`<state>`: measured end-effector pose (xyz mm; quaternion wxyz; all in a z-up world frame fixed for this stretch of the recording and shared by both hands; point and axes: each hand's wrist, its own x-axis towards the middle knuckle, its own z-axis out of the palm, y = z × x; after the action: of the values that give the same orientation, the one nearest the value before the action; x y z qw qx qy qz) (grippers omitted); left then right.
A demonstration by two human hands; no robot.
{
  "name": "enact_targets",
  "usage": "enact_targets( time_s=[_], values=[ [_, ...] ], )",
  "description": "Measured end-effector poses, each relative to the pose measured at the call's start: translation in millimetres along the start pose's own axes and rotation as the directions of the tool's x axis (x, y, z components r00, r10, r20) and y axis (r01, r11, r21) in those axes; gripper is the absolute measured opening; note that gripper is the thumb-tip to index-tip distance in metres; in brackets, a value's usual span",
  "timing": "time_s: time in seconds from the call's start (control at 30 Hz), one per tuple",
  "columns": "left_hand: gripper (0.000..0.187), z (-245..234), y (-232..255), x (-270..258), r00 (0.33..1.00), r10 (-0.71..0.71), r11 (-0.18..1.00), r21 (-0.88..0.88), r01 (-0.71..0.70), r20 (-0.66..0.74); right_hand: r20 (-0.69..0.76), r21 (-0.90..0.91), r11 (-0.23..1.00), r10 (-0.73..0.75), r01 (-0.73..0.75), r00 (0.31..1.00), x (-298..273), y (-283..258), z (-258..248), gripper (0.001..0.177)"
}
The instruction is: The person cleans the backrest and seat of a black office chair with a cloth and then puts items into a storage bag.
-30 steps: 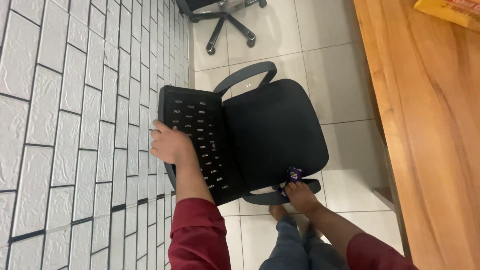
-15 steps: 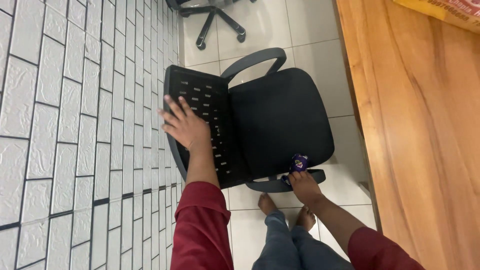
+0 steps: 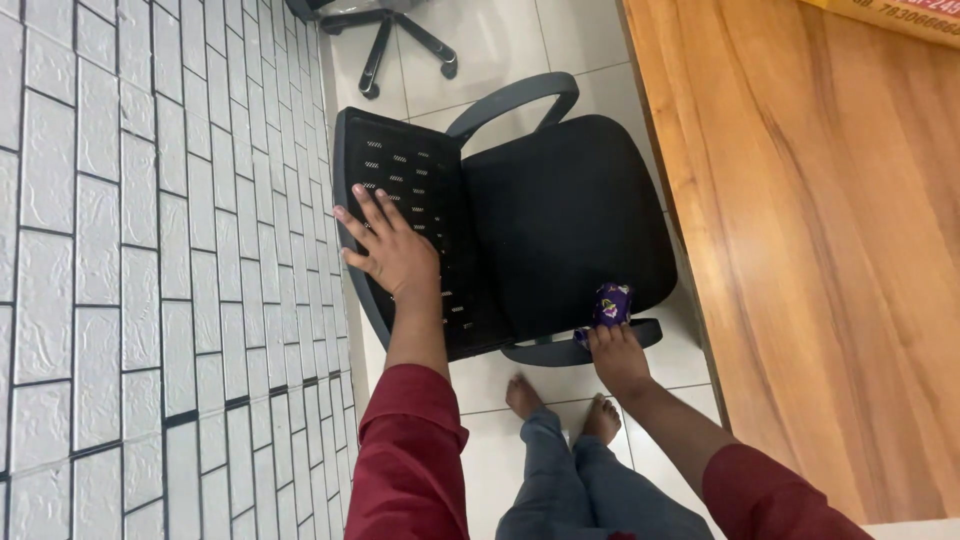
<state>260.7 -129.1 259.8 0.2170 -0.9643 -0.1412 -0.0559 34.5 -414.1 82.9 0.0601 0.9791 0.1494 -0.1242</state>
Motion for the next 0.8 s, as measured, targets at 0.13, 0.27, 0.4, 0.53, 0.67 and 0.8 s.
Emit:
enact_targets(
  time_s=[0.13,0.27,0.4,0.53,0.67,0.8],
  values=[
    [0.079,-60.0,6.0,11.1,0.977,-0.016,0.972,-0.224,0.064,0.212,0.042,-0.066,0.997,0.029,-0.026,0.999,-0.9,10.8,7.4,0.041],
    [0.069,-62.6,13.3,16.3,0.978,-0.105,0.921,-0.354,0.165,0.182,0.108,-0.126,0.991,0.065,-0.051,0.992,-5.1,19.3,4.5,0.035],
    [0.06,-75.4,30.7,16.1,0.982,-0.095,0.915,-0.374,0.151,0.165,0.11,-0.343,0.939,0.018,0.021,0.994,-8.9,29.0,6.0,0.041],
    [0.062,-75.3,52.0,10.8,0.993,-0.034,0.937,-0.343,0.07,0.111,0.171,-0.395,0.916,-0.009,0.076,0.985,-13.5,40.8,2.2,0.046],
    [0.06,-95.5,68.6,6.3,0.983,-0.028,0.914,-0.394,0.099,0.181,0.25,-0.412,0.91,0.051,0.059,0.967,-17.6,43.9,15.3,0.049],
    [0.061,-99.2,86.6,-0.5,0.981,0.021,0.9,-0.431,0.066,0.194,0.451,-0.499,0.842,0.05,0.205,0.891,-30.0,50.3,-29.5,0.059]
  ],
)
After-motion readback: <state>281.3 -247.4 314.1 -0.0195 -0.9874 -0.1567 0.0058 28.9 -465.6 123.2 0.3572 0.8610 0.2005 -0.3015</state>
